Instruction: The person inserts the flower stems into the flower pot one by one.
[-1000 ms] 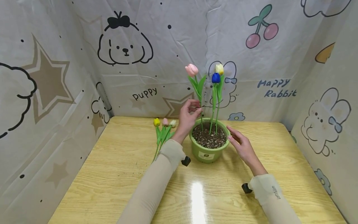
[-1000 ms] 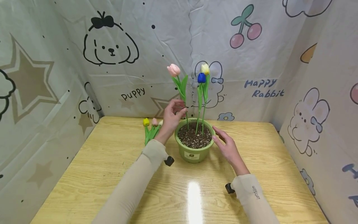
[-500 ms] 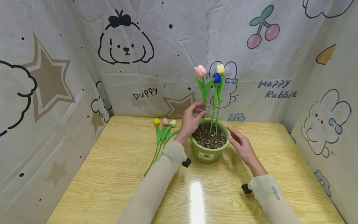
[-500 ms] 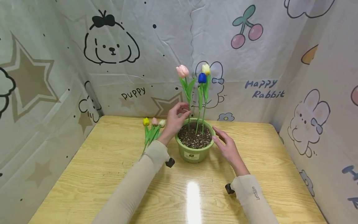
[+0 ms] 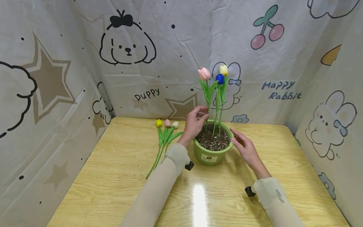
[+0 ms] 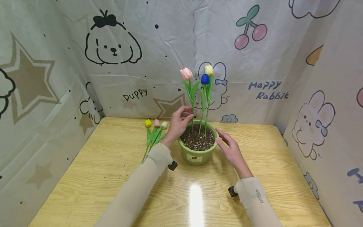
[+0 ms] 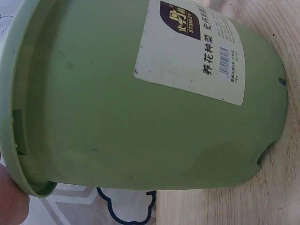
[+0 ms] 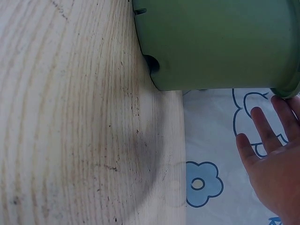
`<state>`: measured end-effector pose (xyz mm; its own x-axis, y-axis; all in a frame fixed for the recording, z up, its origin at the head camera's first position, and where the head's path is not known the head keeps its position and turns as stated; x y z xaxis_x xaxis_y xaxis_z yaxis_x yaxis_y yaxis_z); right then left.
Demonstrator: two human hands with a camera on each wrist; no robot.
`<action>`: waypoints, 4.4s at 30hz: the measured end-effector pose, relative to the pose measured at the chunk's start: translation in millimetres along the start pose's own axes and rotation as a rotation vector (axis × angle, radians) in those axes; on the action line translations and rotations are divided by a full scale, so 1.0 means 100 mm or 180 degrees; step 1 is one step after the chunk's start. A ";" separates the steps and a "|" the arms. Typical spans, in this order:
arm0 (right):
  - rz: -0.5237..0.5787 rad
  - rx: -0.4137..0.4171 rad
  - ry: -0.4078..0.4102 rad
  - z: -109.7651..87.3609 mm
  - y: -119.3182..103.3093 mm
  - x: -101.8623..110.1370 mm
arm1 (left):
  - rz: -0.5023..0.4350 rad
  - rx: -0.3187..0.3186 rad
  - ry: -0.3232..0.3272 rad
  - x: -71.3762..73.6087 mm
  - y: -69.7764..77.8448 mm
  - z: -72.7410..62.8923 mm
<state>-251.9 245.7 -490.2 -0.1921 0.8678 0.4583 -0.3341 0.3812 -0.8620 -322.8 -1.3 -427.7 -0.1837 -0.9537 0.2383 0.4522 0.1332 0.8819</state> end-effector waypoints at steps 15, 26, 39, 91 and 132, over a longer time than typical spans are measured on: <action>-0.0019 -0.0094 -0.0057 0.00 -0.02 -0.01 | 0.0370 0.0040 -0.0041 -0.03 -0.05 -0.03; -0.0030 -0.0107 -0.0079 -0.02 -0.01 -0.01 | 0.0784 -0.0034 -0.0049 -0.06 -0.06 -0.04; -0.0034 -0.0104 -0.0083 -0.01 -0.03 -0.01 | 0.1058 0.0049 -0.0089 -0.07 -0.06 -0.05; -0.0040 -0.0098 -0.0016 0.00 -0.03 -0.01 | 0.1326 0.0191 -0.0160 -0.10 -0.06 -0.03; -0.0018 -0.0173 -0.0066 0.00 -0.06 0.00 | 0.0825 0.0675 0.0490 1.02 -0.42 -0.79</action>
<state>-250.1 243.3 -485.4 -0.2097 0.8590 0.4671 -0.2846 0.4034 -0.8696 -291.6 -126.0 -472.9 0.0540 -0.9082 0.4150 0.2725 0.4132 0.8689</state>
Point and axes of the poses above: each hand's wrist, its own z-axis towards the middle knuckle, its own x-axis out of the back of the hand, y = z × x, the point moved 1 cm from there along z, towards the middle knuckle, and after that the axes turned 9 degrees about -y, right-handed, at the moved point
